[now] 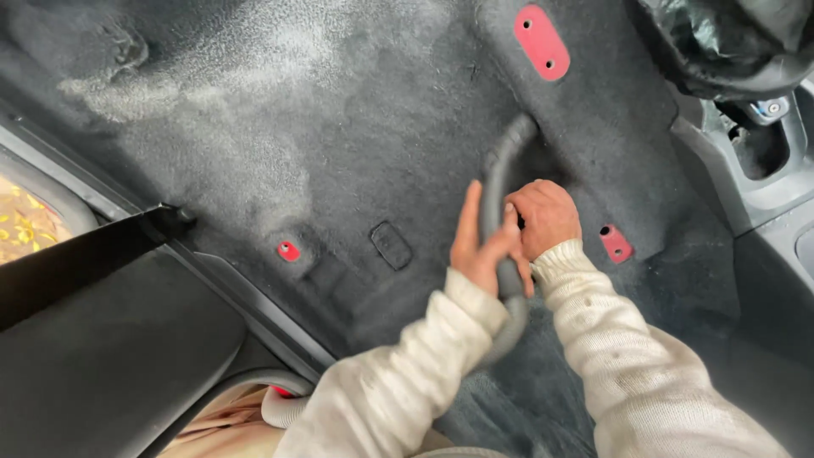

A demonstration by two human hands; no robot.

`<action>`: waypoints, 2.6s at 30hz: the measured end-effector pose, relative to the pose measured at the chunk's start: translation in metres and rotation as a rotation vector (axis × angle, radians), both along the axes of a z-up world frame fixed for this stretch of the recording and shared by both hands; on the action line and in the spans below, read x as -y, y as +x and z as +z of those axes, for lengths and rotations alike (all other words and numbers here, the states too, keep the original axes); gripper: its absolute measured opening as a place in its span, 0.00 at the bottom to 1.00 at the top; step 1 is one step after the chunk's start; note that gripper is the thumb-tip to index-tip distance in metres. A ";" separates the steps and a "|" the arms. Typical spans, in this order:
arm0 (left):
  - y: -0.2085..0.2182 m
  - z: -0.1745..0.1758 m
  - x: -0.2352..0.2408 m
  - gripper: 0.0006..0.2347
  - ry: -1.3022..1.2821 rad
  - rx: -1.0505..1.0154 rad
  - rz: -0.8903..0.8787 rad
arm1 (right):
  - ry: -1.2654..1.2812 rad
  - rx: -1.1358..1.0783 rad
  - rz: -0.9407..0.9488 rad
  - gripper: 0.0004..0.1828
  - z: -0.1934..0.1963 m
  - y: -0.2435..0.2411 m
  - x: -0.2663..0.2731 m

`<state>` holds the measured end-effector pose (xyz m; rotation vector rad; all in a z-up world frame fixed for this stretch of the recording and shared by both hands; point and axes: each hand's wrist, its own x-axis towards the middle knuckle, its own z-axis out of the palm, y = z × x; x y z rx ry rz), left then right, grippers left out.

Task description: The person uses a vacuum cleaner hose with a nozzle attachment to clean the dark grey carpeted floor of a car's passenger side. They systematically move the nozzle across the floor, around red seatbelt anchors, and into crevices near the door sill and center console.

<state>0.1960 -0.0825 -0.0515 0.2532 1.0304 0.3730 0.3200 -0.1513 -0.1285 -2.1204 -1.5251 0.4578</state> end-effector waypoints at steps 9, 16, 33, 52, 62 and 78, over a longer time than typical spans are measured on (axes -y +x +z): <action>0.014 -0.039 0.018 0.32 0.424 -0.062 0.147 | 0.064 -0.014 0.067 0.07 -0.004 0.008 0.003; 0.023 -0.027 -0.026 0.33 0.391 0.447 0.350 | -0.075 -0.005 -0.012 0.09 0.007 0.002 -0.005; 0.031 0.048 0.035 0.36 -0.127 -0.057 0.108 | -0.045 -0.295 0.358 0.14 -0.094 0.030 0.049; 0.007 0.067 -0.039 0.33 1.237 -0.442 -1.057 | -0.258 -0.074 0.310 0.14 -0.022 0.002 0.004; 0.022 0.080 -0.065 0.33 1.300 -0.462 -1.506 | 0.095 -0.114 0.314 0.14 -0.046 0.003 0.010; 0.020 0.026 -0.080 0.32 1.429 -0.349 -1.272 | -0.474 -0.295 0.092 0.20 0.019 0.005 -0.020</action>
